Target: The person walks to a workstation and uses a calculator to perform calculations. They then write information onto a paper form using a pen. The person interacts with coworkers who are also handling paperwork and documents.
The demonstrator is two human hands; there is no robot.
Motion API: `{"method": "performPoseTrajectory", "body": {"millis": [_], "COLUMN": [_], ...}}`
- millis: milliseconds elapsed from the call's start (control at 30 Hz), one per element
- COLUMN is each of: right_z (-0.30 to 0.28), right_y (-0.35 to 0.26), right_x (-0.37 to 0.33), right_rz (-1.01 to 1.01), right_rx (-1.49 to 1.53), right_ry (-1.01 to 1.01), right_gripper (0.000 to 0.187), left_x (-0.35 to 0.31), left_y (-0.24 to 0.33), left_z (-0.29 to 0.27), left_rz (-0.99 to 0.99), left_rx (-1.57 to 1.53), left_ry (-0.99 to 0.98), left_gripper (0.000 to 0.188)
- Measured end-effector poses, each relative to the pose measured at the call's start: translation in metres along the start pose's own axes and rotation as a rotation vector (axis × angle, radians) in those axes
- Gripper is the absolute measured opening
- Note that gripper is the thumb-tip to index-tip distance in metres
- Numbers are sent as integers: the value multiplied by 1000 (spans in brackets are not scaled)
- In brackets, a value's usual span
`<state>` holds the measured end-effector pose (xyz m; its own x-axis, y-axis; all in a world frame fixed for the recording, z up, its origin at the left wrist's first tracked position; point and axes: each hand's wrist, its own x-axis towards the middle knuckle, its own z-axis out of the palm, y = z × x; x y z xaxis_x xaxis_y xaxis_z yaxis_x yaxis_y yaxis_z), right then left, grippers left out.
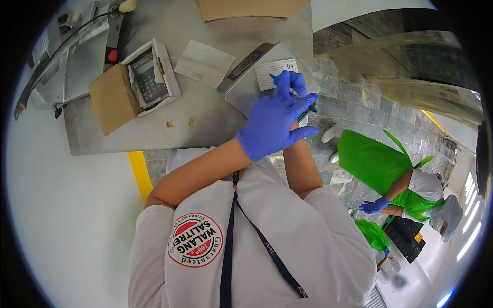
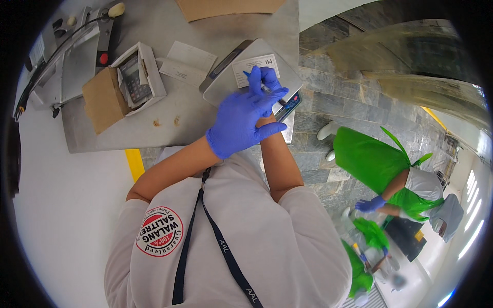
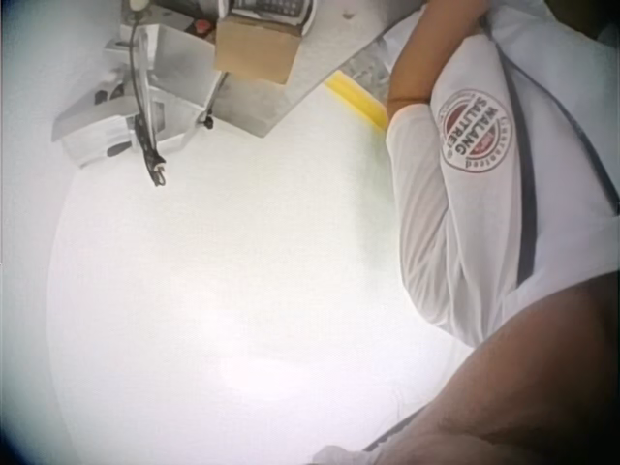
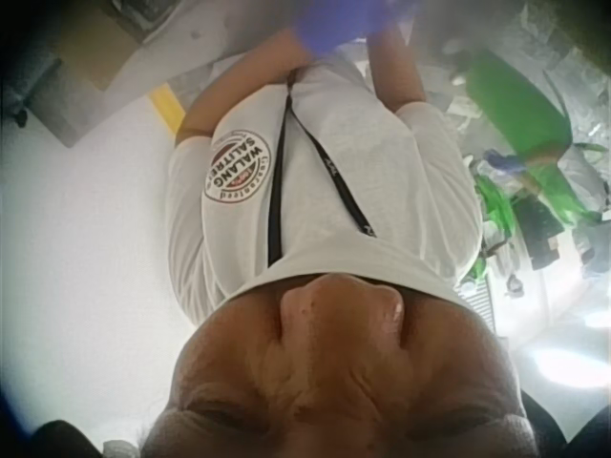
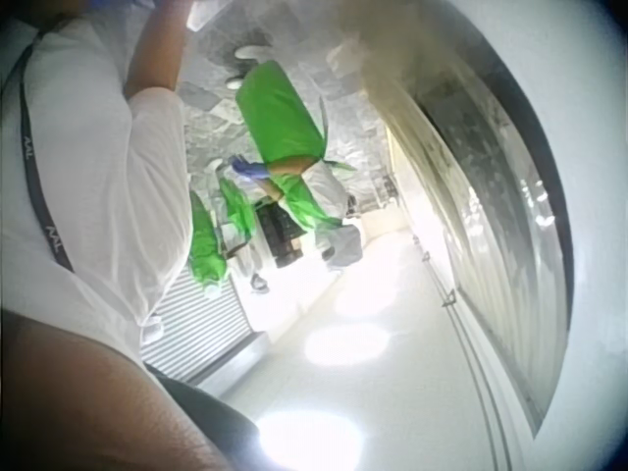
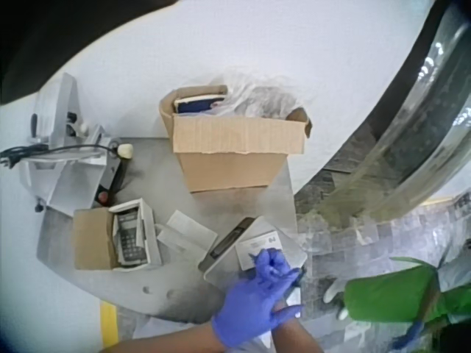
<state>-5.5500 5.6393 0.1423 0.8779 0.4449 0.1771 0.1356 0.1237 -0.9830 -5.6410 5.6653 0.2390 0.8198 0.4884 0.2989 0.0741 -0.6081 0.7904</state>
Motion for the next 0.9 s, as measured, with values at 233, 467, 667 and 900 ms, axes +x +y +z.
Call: {"method": "performPoseTrajectory", "body": {"millis": [233, 467, 667, 900], "right_z": [-8, 3, -1, -4], "right_y": [5, 22, 33, 37], "right_x": [32, 33, 41, 41], "right_rz": [117, 98, -2, -2], "right_rx": [-77, -63, -151, -196], "right_ry": [-83, -176, -202, -247], "right_gripper": [28, 39, 37, 36], "left_x": [-33, -38, -37, -36], "left_y": [-55, -62, -62, -60], "left_z": [-2, 12, 18, 21], "left_rz": [-88, -100, -106, -115], "left_rx": [499, 534, 526, 572], "left_ry": [-167, -211, -220, -245], "left_gripper": [55, 64, 64, 64]}}
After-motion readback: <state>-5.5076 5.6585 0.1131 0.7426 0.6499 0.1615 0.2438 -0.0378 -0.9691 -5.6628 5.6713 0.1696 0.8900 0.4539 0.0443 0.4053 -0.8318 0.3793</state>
